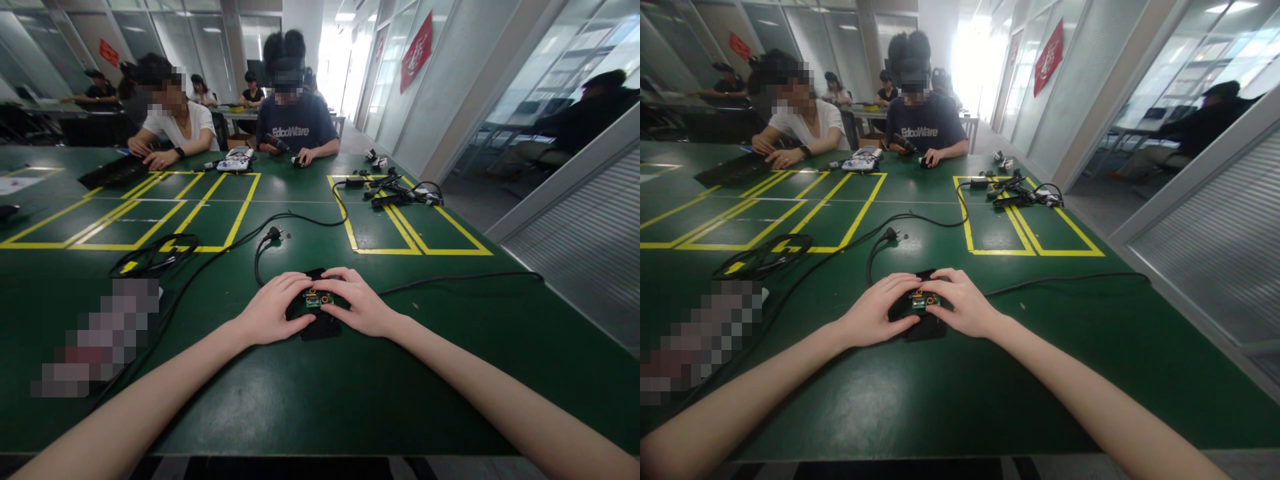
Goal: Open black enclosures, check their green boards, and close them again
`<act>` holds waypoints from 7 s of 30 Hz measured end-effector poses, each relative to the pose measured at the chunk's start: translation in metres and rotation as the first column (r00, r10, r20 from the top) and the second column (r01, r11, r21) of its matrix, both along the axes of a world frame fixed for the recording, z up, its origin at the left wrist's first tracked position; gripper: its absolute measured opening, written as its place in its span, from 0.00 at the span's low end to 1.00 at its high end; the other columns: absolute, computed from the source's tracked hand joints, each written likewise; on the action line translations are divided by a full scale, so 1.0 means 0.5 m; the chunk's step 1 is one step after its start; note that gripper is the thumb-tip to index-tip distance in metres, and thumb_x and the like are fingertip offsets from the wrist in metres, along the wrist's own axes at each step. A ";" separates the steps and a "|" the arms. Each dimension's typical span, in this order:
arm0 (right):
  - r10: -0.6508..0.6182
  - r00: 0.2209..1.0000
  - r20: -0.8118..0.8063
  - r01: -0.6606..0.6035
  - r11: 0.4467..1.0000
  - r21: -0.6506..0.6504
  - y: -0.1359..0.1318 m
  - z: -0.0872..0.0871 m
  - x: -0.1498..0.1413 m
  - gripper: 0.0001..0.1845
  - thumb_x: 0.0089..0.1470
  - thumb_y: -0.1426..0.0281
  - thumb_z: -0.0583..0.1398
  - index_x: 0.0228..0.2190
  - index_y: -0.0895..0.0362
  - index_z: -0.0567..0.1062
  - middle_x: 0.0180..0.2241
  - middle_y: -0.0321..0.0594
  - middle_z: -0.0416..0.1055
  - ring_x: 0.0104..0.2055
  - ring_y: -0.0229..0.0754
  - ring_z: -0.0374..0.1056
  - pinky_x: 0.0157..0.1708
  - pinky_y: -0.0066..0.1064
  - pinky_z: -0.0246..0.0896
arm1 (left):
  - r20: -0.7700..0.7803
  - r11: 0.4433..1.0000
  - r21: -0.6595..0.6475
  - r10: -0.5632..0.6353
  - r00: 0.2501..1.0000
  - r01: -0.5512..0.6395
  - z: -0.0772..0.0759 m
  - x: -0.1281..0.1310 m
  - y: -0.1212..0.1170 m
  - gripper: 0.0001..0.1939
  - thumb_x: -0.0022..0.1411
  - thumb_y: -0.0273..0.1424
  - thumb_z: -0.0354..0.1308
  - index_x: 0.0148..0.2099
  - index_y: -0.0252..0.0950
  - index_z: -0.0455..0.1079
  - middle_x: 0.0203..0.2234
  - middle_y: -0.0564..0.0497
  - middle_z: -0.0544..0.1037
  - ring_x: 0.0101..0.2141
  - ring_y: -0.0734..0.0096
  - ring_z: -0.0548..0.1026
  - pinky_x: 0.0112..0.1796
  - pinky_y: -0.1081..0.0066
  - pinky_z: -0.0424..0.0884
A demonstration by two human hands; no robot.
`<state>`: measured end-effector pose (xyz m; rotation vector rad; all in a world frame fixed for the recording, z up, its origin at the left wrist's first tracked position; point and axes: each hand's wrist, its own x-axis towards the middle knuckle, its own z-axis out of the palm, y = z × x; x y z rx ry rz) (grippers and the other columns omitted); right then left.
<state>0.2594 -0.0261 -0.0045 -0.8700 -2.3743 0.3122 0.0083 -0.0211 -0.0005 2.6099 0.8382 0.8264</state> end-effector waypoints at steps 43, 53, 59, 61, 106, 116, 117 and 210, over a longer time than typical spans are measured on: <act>-0.003 0.991 -0.137 0.002 1.000 -0.010 -0.003 -0.019 -0.027 0.21 0.60 0.76 0.60 0.54 0.53 0.74 0.52 0.48 0.77 0.55 0.52 0.72 0.56 0.52 0.71 | -0.102 0.972 0.033 0.235 0.967 -0.233 -0.010 0.006 0.014 0.09 0.73 0.30 0.54 0.51 0.38 0.74 0.44 0.47 0.78 0.45 0.60 0.74 0.48 0.59 0.76; -0.113 0.988 -0.103 0.120 0.990 0.068 -0.001 -0.003 -0.012 0.13 0.61 0.69 0.61 0.49 0.54 0.73 0.49 0.48 0.75 0.51 0.52 0.71 0.50 0.46 0.71 | -0.151 0.967 0.072 0.253 0.956 -0.245 -0.010 0.007 0.014 0.11 0.74 0.31 0.52 0.55 0.38 0.71 0.46 0.46 0.78 0.46 0.58 0.74 0.47 0.59 0.76; -0.123 0.991 0.056 0.121 0.992 0.039 0.020 0.018 0.039 0.05 0.54 0.73 0.60 0.34 0.53 0.68 0.32 0.39 0.69 0.34 0.44 0.67 0.34 0.34 0.63 | -0.126 0.964 0.067 0.266 0.956 -0.259 -0.011 0.003 0.017 0.12 0.74 0.31 0.53 0.56 0.38 0.70 0.45 0.46 0.79 0.46 0.58 0.75 0.47 0.59 0.76; -0.093 0.988 0.124 0.091 0.996 0.022 0.026 0.017 0.048 0.05 0.53 0.73 0.60 0.32 0.53 0.67 0.29 0.37 0.68 0.31 0.42 0.64 0.32 0.33 0.59 | -0.103 0.963 0.053 0.268 0.958 -0.264 -0.008 0.002 0.016 0.10 0.73 0.31 0.54 0.53 0.38 0.71 0.41 0.47 0.80 0.43 0.60 0.76 0.45 0.60 0.76; -0.074 0.995 0.066 0.079 0.994 -0.075 0.017 0.009 0.046 0.06 0.52 0.72 0.60 0.26 0.53 0.67 0.19 0.30 0.66 0.19 0.35 0.61 0.25 0.26 0.52 | -0.170 0.980 0.045 0.200 0.965 -0.195 0.008 -0.024 0.018 0.17 0.60 0.45 0.67 0.44 0.39 0.73 0.32 0.51 0.78 0.35 0.62 0.77 0.39 0.65 0.73; -0.185 0.982 0.048 0.184 0.983 0.031 0.022 -0.002 0.032 0.12 0.62 0.72 0.58 0.25 0.54 0.66 0.24 0.35 0.67 0.27 0.40 0.63 0.30 0.30 0.52 | -0.093 0.994 -0.007 0.105 0.990 -0.106 0.014 -0.026 0.016 0.13 0.61 0.36 0.67 0.45 0.39 0.71 0.36 0.52 0.78 0.37 0.65 0.77 0.36 0.69 0.72; -0.175 0.983 0.051 0.174 0.984 0.025 0.022 -0.004 0.029 0.11 0.61 0.73 0.58 0.26 0.54 0.67 0.24 0.35 0.67 0.27 0.40 0.62 0.30 0.30 0.53 | -0.088 0.994 -0.007 0.104 0.991 -0.105 0.013 -0.026 0.016 0.12 0.61 0.35 0.68 0.43 0.39 0.71 0.36 0.52 0.78 0.36 0.66 0.77 0.36 0.69 0.72; -0.127 0.966 -0.227 0.013 0.895 -0.446 0.017 0.012 0.018 0.14 0.59 0.63 0.63 0.44 0.56 0.80 0.38 0.43 0.80 0.36 0.43 0.73 0.39 0.37 0.70 | 0.030 0.986 -0.162 0.054 0.998 -0.049 0.013 -0.013 0.012 0.22 0.56 0.38 0.71 0.53 0.40 0.76 0.48 0.46 0.77 0.43 0.62 0.79 0.45 0.64 0.76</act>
